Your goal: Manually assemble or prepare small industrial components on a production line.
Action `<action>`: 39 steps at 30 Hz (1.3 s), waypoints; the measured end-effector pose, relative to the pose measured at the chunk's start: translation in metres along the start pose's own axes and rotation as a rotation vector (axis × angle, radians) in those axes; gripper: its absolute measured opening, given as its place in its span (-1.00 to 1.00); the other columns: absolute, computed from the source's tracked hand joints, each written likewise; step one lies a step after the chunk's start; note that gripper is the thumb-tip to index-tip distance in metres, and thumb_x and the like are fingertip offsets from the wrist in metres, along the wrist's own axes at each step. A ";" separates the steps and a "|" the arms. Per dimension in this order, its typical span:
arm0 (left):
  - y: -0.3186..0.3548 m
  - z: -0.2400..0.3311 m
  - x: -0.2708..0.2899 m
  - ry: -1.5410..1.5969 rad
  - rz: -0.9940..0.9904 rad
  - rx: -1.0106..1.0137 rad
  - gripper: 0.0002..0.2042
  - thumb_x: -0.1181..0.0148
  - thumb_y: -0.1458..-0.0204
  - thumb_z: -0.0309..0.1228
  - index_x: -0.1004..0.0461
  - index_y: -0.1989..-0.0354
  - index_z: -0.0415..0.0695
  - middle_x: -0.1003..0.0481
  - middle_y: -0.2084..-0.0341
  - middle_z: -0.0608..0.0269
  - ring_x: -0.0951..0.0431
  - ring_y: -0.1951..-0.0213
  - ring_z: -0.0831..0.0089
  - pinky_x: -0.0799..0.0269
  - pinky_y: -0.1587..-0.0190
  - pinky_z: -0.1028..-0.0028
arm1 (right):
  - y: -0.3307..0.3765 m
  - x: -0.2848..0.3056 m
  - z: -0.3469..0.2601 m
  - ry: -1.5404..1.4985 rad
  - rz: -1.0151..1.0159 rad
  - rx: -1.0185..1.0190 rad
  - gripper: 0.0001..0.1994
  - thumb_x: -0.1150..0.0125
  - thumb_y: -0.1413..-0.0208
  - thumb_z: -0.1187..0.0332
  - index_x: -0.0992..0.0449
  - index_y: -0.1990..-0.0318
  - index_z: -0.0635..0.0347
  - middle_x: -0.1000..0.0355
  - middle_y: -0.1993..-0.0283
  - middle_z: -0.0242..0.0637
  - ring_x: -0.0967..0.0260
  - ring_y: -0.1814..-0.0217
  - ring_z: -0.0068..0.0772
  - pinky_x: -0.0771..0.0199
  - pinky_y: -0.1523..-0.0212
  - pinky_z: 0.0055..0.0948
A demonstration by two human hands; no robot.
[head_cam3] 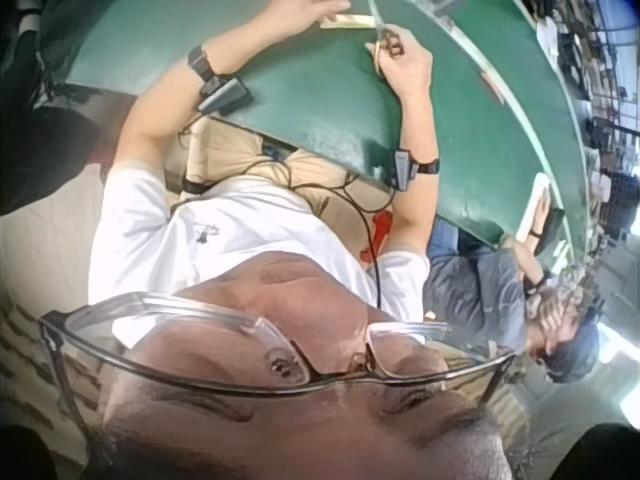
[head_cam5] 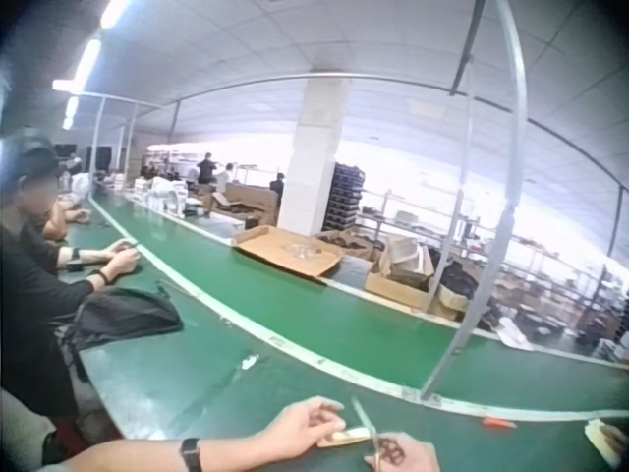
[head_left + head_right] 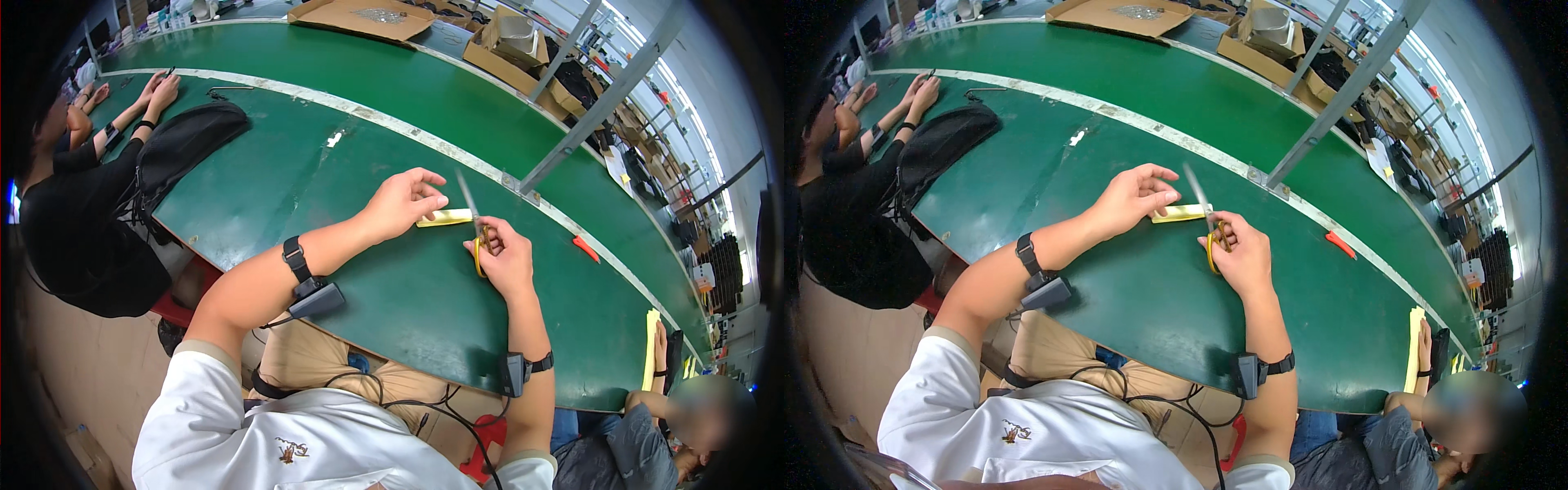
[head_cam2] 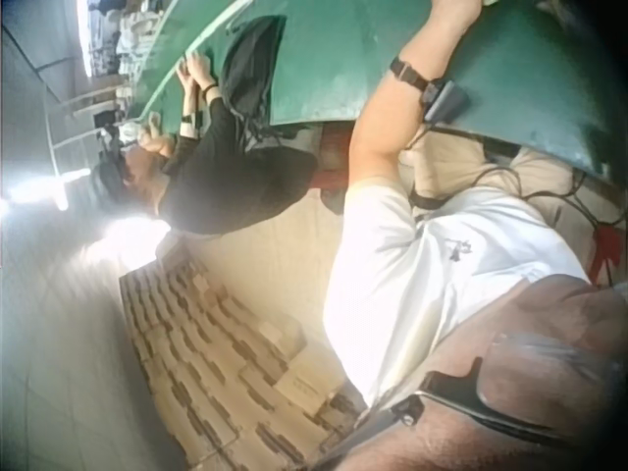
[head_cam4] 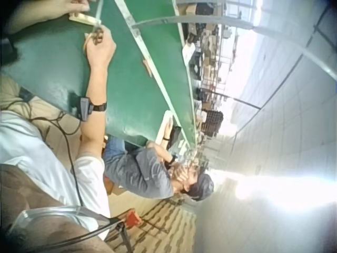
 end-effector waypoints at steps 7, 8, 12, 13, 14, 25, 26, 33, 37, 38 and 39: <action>-0.002 -0.004 -0.002 0.170 -0.068 0.035 -0.68 -0.27 -0.27 -0.48 -0.44 -0.13 -0.33 -0.68 0.12 0.04 -0.69 0.19 0.46 -0.63 0.15 0.48 | 0.003 -0.005 -0.010 0.073 -0.049 0.190 -0.56 -0.48 0.05 0.52 -0.63 -0.07 0.22 -0.65 0.23 -0.22 -0.61 0.33 -0.43 -0.64 0.21 -0.44; -0.001 -0.005 -0.001 0.170 -0.063 0.039 -0.72 -0.27 -0.26 -0.51 -0.45 -0.08 -0.32 -0.68 0.11 0.01 -0.70 0.17 0.44 -0.65 0.13 0.47 | 0.003 -0.004 -0.010 0.072 -0.048 0.187 -0.56 -0.48 0.05 0.52 -0.63 -0.07 0.22 -0.65 0.23 -0.22 -0.61 0.33 -0.43 -0.64 0.21 -0.44; -0.003 -0.008 0.004 0.269 -0.033 0.045 -0.82 -0.28 -0.23 -0.59 -0.44 0.06 -0.29 -0.66 0.08 -0.07 -0.71 0.13 0.39 -0.68 0.11 0.46 | 0.002 0.001 -0.021 0.144 -0.062 0.206 -0.53 -0.52 0.05 0.51 -0.61 -0.09 0.24 -0.63 0.11 -0.18 -0.63 0.18 -0.32 -0.65 0.10 -0.39; -0.004 -0.009 0.004 0.269 -0.035 0.047 -0.82 -0.28 -0.23 -0.59 -0.44 0.06 -0.29 -0.66 0.08 -0.07 -0.71 0.13 0.39 -0.68 0.11 0.46 | 0.002 0.002 -0.021 0.133 -0.063 0.194 -0.52 -0.53 0.06 0.51 -0.61 -0.10 0.24 -0.63 0.09 -0.16 -0.63 0.13 -0.27 -0.65 0.06 -0.37; -0.004 -0.010 0.005 0.306 -0.023 0.038 -0.82 -0.27 -0.23 -0.60 -0.44 0.07 -0.29 -0.66 0.07 -0.08 -0.71 0.13 0.38 -0.68 0.09 0.46 | 0.001 0.002 -0.021 0.133 -0.062 0.191 -0.52 -0.53 0.06 0.51 -0.61 -0.10 0.24 -0.63 0.09 -0.16 -0.63 0.13 -0.27 -0.65 0.06 -0.37; -0.008 -0.023 0.006 0.327 -0.003 0.070 -0.81 -0.25 -0.23 -0.63 -0.43 0.03 -0.28 -0.62 0.09 0.01 -0.69 0.08 0.35 -0.68 0.02 0.44 | -0.002 0.004 -0.010 0.110 0.004 0.128 -0.54 -0.52 0.02 0.54 -0.60 -0.11 0.26 -0.62 0.03 -0.14 -0.63 0.03 -0.25 -0.65 -0.04 -0.36; -0.007 -0.026 0.006 0.336 0.003 0.095 -0.80 -0.25 -0.23 -0.63 -0.43 0.02 -0.28 -0.61 0.12 0.04 -0.69 0.08 0.34 -0.67 0.01 0.43 | -0.002 0.004 -0.009 0.112 0.002 0.126 -0.54 -0.52 0.02 0.54 -0.60 -0.11 0.26 -0.62 0.03 -0.14 -0.63 0.03 -0.25 -0.65 -0.04 -0.36; -0.007 -0.031 0.014 0.358 0.078 0.166 -0.79 -0.22 -0.26 -0.64 -0.42 -0.02 -0.28 -0.59 0.15 0.08 -0.67 0.06 0.33 -0.66 -0.02 0.40 | -0.005 0.019 -0.001 0.061 0.168 0.069 -0.62 -0.50 -0.03 0.54 -0.62 -0.04 0.26 -0.60 0.04 -0.22 -0.61 0.09 -0.40 -0.65 0.07 -0.44; -0.013 -0.038 0.017 0.386 0.081 0.152 -0.79 -0.21 -0.27 -0.62 -0.42 -0.03 -0.28 -0.59 0.15 0.09 -0.67 0.08 0.34 -0.65 -0.02 0.40 | -0.006 0.027 0.022 0.087 0.253 -0.084 -0.67 -0.46 -0.11 0.49 -0.61 -0.04 0.30 -0.58 0.05 -0.24 -0.57 0.17 -0.48 -0.61 0.18 -0.52; -0.013 -0.039 0.017 0.389 0.089 0.167 -0.80 -0.21 -0.27 -0.62 -0.42 -0.03 -0.28 -0.59 0.15 0.09 -0.67 0.08 0.34 -0.64 -0.01 0.40 | -0.005 0.027 0.033 0.079 0.251 -0.156 -0.68 -0.46 -0.13 0.48 -0.60 -0.04 0.31 -0.58 0.07 -0.24 -0.56 0.19 -0.50 -0.58 0.22 -0.56; -0.013 -0.039 0.018 0.391 0.100 0.182 -0.80 -0.21 -0.28 -0.62 -0.42 -0.03 -0.29 -0.60 0.15 0.09 -0.67 0.08 0.35 -0.64 0.00 0.41 | -0.006 0.027 0.038 0.080 0.251 -0.156 -0.68 -0.46 -0.13 0.48 -0.60 -0.04 0.31 -0.58 0.07 -0.24 -0.56 0.19 -0.50 -0.58 0.22 -0.56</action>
Point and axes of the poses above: each hand's wrist, its own y-axis away from the middle knuckle, its own x-axis out of the back of the hand, z = x × y, the point moved 8 cm from there along -y, towards the middle knuckle
